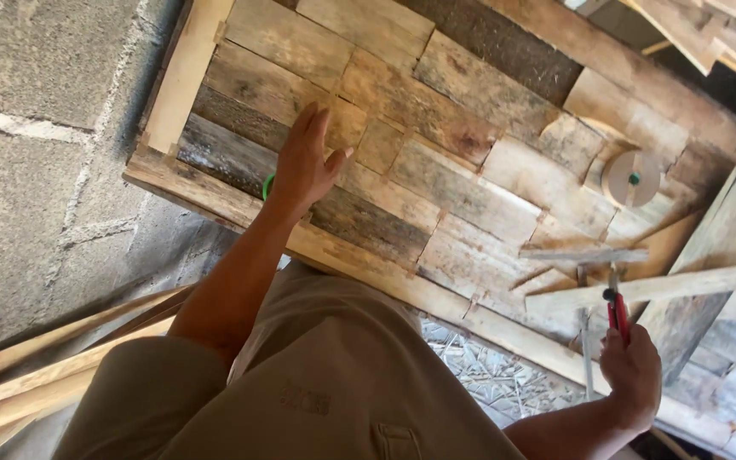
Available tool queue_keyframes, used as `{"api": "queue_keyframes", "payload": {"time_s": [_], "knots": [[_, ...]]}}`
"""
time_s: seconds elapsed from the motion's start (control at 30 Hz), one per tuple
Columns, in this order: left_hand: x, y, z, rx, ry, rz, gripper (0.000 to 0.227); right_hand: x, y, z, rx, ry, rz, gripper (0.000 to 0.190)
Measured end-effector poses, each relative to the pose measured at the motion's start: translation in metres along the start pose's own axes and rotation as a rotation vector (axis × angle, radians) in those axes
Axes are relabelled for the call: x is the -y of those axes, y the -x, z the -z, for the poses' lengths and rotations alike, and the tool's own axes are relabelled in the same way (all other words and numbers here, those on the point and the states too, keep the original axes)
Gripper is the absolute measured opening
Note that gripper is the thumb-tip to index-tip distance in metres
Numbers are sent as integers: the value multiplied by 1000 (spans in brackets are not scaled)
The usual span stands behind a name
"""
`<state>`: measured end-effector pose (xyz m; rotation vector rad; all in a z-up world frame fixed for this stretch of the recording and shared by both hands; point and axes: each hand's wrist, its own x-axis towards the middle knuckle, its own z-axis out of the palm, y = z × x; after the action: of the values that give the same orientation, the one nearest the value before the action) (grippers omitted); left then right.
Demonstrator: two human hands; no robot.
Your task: Applying and trimming wooden strips onto a large wood panel to create a pattern.
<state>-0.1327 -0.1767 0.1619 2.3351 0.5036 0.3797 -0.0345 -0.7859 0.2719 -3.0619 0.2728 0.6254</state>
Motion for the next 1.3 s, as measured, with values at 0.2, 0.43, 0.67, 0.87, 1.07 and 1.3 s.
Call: {"api": "queue_keyframes", "payload": {"time_s": [0.2,0.43,0.67,0.87,1.07,1.3], "knots": [[44,-52,-35,182,-101,7,74,131,-51,27,99,-373,363,17],[55,-121,-62,327,-156,56,73,312,-125,24,198,-513,828,20],[79,-165,-95,344,-311,40,78,458,-154,47,224,-306,884,29],[89,-171,-101,355,-338,53,84,491,-175,44,164,-294,848,40],[100,-169,-119,258,-358,-44,84,473,-187,13,75,-312,903,41],[104,-202,-151,168,-298,43,76,451,-197,-7,-23,-282,953,43]]}}
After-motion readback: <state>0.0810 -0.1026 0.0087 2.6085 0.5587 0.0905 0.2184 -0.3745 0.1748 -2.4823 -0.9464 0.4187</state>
